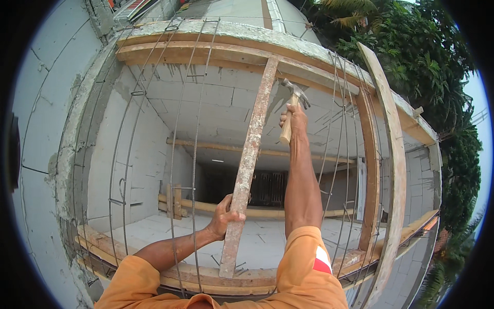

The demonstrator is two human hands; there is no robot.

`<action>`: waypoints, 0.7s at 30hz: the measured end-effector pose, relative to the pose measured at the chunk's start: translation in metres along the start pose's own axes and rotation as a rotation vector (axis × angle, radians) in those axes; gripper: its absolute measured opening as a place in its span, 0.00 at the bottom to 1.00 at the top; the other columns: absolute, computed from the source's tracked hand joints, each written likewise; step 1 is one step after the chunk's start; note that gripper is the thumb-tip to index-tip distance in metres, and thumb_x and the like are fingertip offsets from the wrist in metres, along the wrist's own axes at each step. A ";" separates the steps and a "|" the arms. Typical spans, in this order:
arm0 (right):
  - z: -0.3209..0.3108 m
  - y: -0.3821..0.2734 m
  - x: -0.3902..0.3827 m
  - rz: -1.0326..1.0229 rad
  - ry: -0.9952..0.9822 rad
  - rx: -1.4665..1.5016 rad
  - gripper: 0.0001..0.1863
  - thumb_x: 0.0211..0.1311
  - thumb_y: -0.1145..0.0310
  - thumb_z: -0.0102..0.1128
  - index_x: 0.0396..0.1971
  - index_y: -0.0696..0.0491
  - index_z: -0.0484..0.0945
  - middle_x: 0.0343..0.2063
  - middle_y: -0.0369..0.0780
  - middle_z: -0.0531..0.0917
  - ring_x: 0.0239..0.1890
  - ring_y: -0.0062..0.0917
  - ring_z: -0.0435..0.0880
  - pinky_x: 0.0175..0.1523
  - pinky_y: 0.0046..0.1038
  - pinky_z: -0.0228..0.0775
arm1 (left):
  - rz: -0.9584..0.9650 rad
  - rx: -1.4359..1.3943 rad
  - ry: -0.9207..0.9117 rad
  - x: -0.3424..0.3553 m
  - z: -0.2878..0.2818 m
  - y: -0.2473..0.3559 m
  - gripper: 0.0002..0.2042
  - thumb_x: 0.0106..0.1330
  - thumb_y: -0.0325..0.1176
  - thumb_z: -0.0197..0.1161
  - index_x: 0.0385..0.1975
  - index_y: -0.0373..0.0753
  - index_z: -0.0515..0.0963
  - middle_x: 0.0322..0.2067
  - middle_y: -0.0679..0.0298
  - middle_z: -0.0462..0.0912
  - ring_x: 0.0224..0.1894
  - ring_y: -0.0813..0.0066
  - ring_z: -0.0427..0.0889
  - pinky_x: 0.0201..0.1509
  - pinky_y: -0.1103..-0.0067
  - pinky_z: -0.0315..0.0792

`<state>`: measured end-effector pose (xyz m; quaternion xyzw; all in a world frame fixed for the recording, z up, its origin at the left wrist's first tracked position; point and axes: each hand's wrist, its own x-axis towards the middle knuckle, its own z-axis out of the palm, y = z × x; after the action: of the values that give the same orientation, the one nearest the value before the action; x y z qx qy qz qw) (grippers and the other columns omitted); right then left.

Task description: The person positions a wooden plank onto the concrete formwork frame and hammers nails into it using a hammer to secure it.

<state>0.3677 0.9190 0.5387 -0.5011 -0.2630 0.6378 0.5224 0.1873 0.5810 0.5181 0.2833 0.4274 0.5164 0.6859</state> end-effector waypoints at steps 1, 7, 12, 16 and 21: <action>0.021 0.001 -0.024 -0.041 -0.092 -0.182 0.30 0.65 0.70 0.60 0.67 0.53 0.65 0.20 0.36 0.75 0.15 0.21 0.74 0.17 0.25 0.69 | -0.063 -0.012 -0.002 -0.001 0.000 0.006 0.36 0.48 0.38 0.68 0.59 0.31 0.67 0.41 0.59 0.72 0.37 0.71 0.77 0.39 0.74 0.77; 0.017 -0.023 -0.022 -0.129 0.069 -0.161 0.20 0.63 0.72 0.60 0.55 0.53 0.70 0.23 0.37 0.73 0.16 0.23 0.75 0.18 0.27 0.72 | -0.164 -0.036 -0.001 -0.005 0.003 0.014 0.37 0.47 0.41 0.69 0.58 0.30 0.67 0.43 0.58 0.72 0.44 0.71 0.75 0.45 0.73 0.75; -0.006 -0.012 -0.002 -0.204 0.322 0.080 0.14 0.62 0.72 0.60 0.47 0.53 0.71 0.22 0.37 0.74 0.16 0.21 0.75 0.17 0.25 0.70 | -0.122 -0.043 -0.014 -0.005 0.011 0.006 0.36 0.47 0.41 0.70 0.57 0.30 0.68 0.42 0.59 0.72 0.44 0.72 0.75 0.46 0.73 0.75; 0.025 -0.014 -0.046 -0.094 -0.095 -0.368 0.25 0.61 0.72 0.59 0.60 0.55 0.70 0.22 0.37 0.75 0.16 0.22 0.75 0.18 0.27 0.70 | -0.151 -0.032 -0.028 0.000 -0.003 0.017 0.37 0.47 0.40 0.70 0.58 0.30 0.67 0.43 0.59 0.73 0.45 0.71 0.75 0.49 0.72 0.74; -0.004 -0.025 -0.021 -0.213 0.336 -0.011 0.16 0.61 0.74 0.57 0.49 0.54 0.68 0.25 0.38 0.71 0.18 0.25 0.75 0.19 0.28 0.70 | -0.102 -0.021 -0.006 -0.006 0.005 0.009 0.37 0.47 0.41 0.70 0.58 0.29 0.68 0.43 0.58 0.73 0.45 0.71 0.75 0.50 0.72 0.74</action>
<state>0.3802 0.9063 0.5664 -0.5728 -0.2273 0.4849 0.6206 0.1863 0.5781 0.5299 0.2555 0.4338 0.4841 0.7157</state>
